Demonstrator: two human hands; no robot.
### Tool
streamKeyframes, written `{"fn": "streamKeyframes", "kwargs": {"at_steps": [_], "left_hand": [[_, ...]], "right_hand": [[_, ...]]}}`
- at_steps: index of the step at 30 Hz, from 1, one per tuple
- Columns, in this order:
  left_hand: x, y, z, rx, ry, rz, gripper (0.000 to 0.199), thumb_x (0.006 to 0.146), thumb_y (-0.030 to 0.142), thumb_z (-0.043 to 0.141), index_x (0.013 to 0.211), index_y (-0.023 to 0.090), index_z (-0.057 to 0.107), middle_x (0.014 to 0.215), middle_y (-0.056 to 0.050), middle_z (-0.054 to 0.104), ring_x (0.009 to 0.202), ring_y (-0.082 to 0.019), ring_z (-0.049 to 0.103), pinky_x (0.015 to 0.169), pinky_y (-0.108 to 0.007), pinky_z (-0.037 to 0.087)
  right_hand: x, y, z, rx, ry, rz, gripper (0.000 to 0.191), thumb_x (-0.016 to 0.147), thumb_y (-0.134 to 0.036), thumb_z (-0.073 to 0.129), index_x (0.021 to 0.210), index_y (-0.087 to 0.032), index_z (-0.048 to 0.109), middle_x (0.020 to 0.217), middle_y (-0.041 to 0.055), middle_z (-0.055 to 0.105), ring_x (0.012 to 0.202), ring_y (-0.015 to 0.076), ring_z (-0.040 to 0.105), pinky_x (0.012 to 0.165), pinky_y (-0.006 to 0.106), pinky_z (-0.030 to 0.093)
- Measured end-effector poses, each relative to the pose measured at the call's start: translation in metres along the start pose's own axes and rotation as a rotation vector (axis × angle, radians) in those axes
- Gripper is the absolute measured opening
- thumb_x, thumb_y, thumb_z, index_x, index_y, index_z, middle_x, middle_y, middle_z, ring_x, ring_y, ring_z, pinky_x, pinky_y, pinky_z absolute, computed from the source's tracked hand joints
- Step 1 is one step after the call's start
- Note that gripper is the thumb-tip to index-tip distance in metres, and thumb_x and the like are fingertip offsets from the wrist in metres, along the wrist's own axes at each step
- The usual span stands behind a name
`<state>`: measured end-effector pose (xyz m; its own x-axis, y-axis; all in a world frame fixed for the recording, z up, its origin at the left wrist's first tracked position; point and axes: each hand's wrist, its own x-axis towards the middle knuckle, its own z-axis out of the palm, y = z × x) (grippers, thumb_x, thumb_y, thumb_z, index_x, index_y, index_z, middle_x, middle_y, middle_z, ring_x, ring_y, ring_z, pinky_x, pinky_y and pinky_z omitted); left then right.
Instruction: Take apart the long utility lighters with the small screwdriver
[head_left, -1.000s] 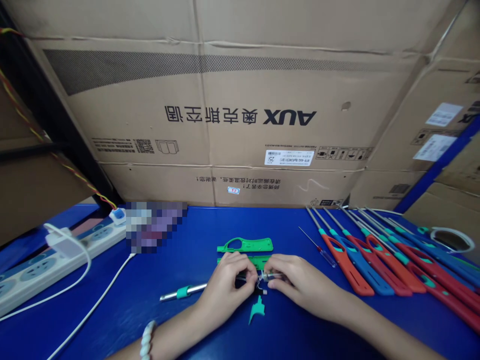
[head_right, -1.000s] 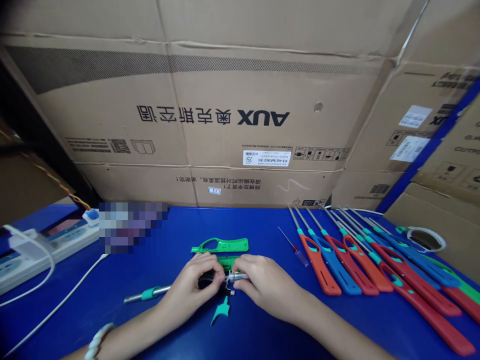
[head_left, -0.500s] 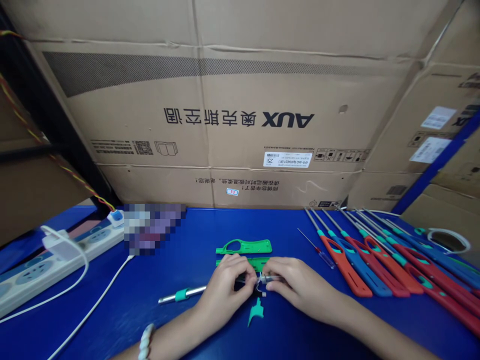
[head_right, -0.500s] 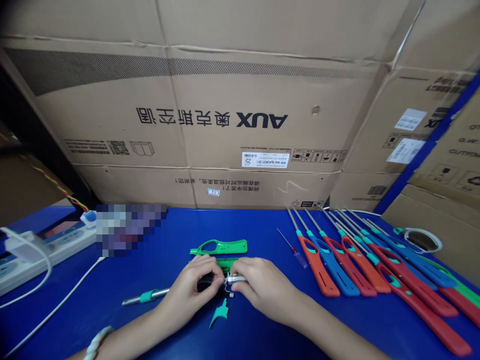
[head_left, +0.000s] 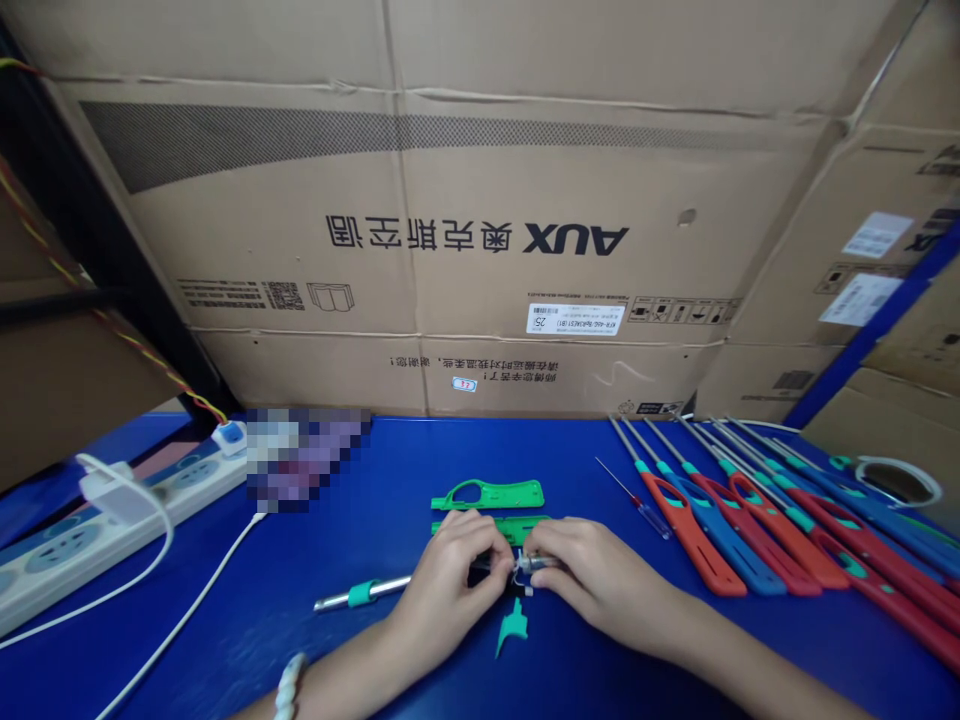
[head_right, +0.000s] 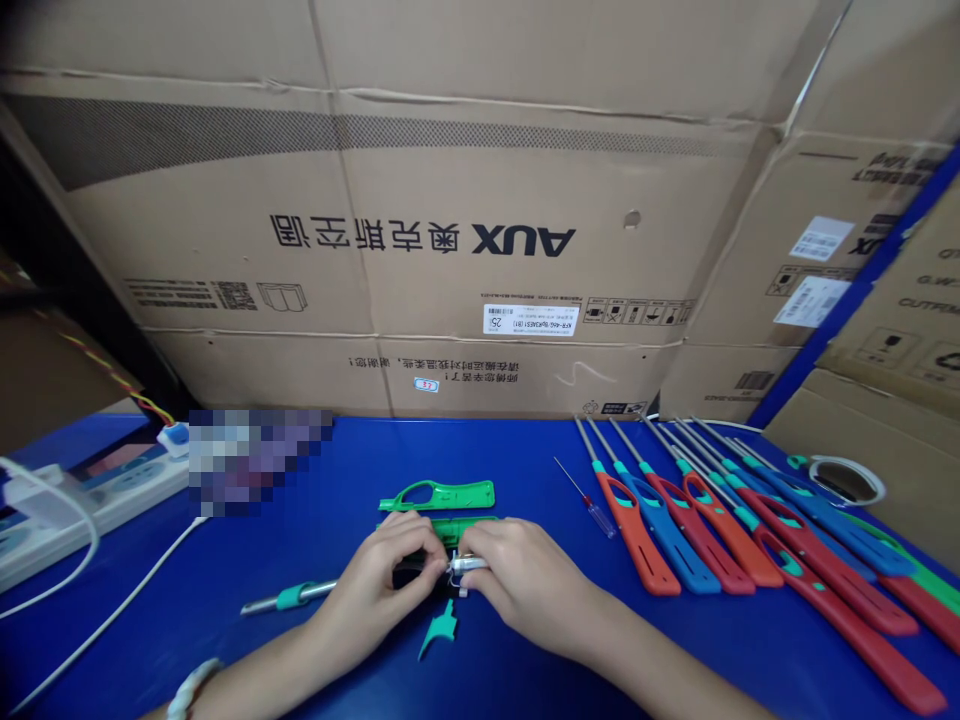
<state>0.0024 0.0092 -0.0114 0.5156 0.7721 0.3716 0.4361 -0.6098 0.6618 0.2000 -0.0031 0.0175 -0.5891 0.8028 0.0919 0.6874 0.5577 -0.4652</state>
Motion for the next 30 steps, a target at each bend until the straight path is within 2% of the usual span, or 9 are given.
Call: {"fn": "streamKeyframes", "kwargs": {"at_steps": [16, 30], "left_hand": [[-0.0004, -0.0004, -0.0014, -0.089, 0.009, -0.032, 0.019, 0.086, 0.015, 0.048, 0.068, 0.018, 0.05, 0.068, 0.002, 0.056, 0.068, -0.015, 0.05, 0.072, -0.028, 0.036], [0.0028, -0.0029, -0.0029, -0.12, 0.015, -0.078, 0.017, 0.084, 0.017, 0.05, 0.068, 0.018, 0.054, 0.069, 0.0, 0.059, 0.07, -0.016, 0.054, 0.072, -0.028, 0.04]], "right_hand": [[0.0001, -0.002, 0.003, -0.04, 0.051, -0.033, 0.009, 0.09, -0.015, 0.051, 0.084, -0.017, 0.058, 0.081, 0.0024, 0.063, 0.073, 0.0166, 0.057, 0.069, 0.026, 0.041], [0.0038, 0.0001, 0.0074, -0.271, 0.121, -0.139, 0.009, 0.092, -0.016, 0.049, 0.085, -0.017, 0.056, 0.081, 0.0047, 0.063, 0.072, 0.0188, 0.056, 0.067, 0.031, 0.04]]}}
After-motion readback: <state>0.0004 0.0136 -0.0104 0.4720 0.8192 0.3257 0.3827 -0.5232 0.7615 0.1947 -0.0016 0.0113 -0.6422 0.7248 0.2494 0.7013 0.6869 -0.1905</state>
